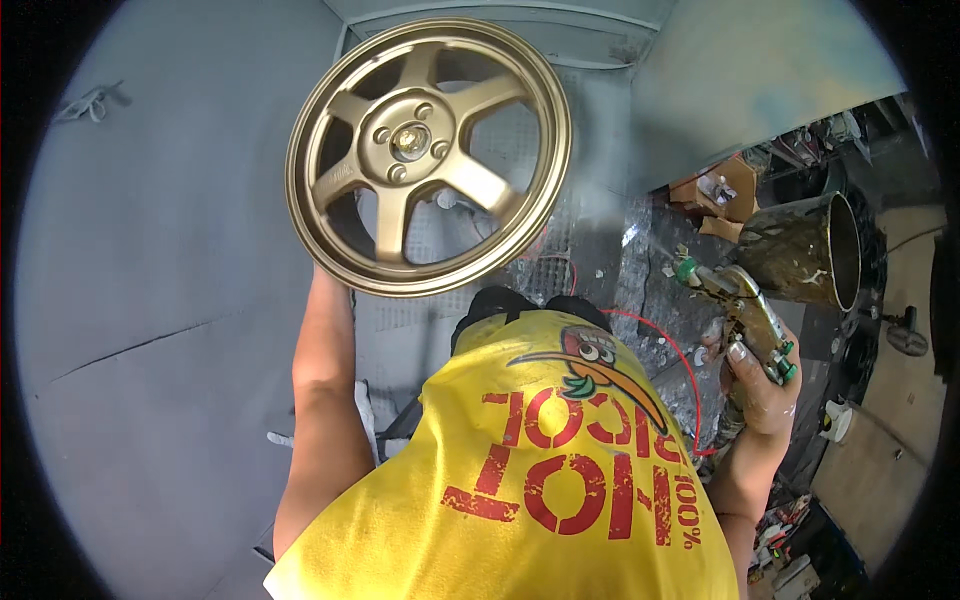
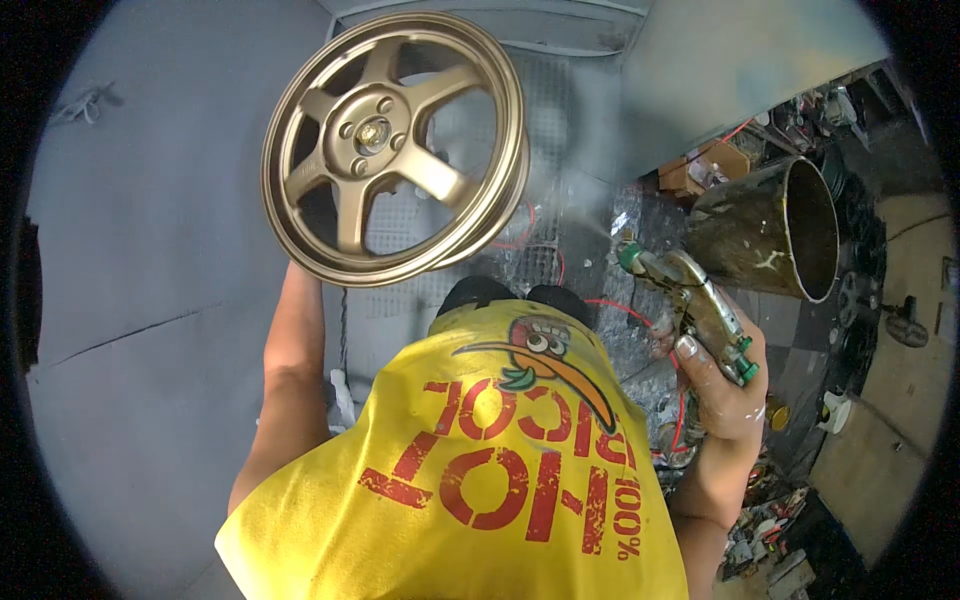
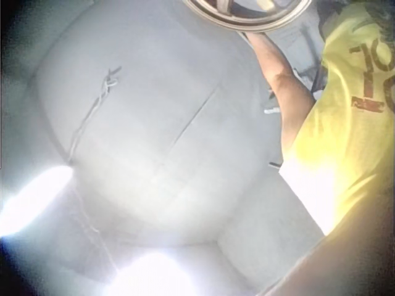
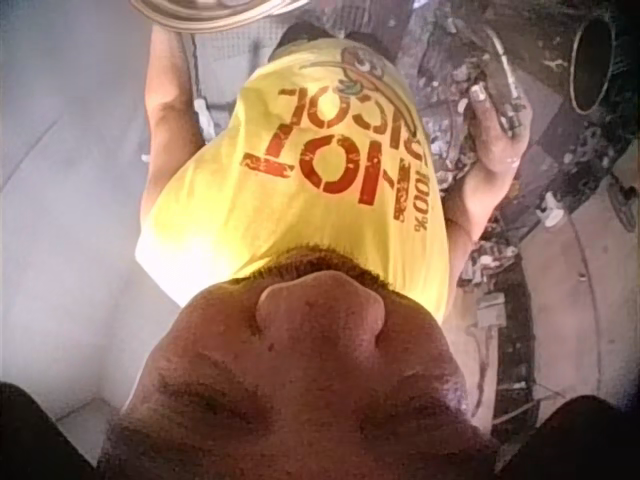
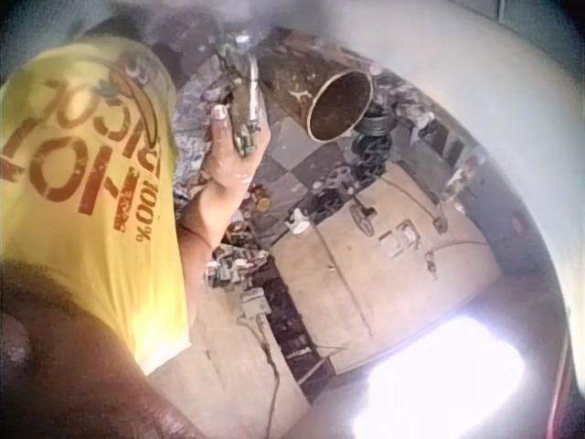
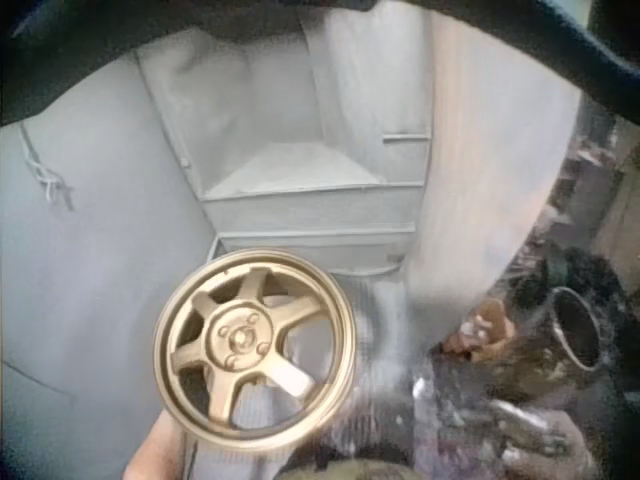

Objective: The person places a car rim on a stand, pours liquid through a filter into a spray gun, and uses the spray gun to apply paint to the center and spokes of the rim.

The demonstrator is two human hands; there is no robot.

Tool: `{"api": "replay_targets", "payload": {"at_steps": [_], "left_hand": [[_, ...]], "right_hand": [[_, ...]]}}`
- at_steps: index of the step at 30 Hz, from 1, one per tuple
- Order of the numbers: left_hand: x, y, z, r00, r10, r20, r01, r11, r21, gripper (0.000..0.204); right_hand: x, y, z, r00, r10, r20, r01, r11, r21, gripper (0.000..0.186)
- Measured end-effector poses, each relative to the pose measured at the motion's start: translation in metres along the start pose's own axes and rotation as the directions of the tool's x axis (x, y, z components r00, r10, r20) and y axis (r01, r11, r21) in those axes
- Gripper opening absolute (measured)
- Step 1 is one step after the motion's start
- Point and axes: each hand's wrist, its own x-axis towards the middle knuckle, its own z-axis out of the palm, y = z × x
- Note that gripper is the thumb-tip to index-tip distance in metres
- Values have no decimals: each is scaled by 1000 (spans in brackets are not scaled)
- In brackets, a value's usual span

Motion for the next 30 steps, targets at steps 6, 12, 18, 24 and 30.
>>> {"api": "replay_targets", "payload": {"at_steps": [6, 12, 18, 24, 30], "left_hand": [[-7, -8, 2, 1000, -2, -27, 0, 998, -60, 39], [-3, 2, 6, 999, 4, -32, -7, 998, -70, 39], [-1, 7, 9, 999, 17, -33, -20, 996, -85, 39], [-1, 4, 6, 999, 25, -42, -29, 994, -107, 39], [-15, -19, -8, 998, 5, -66, -15, 989, -147, 39]], "right_hand": [[2, -5, -3, 999, -10, -40, 11, 1000, 7, 55], [8, -7, -3, 996, -54, -78, 56, 998, 20, 52], [10, -23, -1, 998, -38, -45, 37, 999, -12, 48], [-12, -31, 21, 955, -32, -294, 2, 995, -101, 56], [-21, -46, 17, 972, 232, 27, -231, 972, -46, 57]]}}
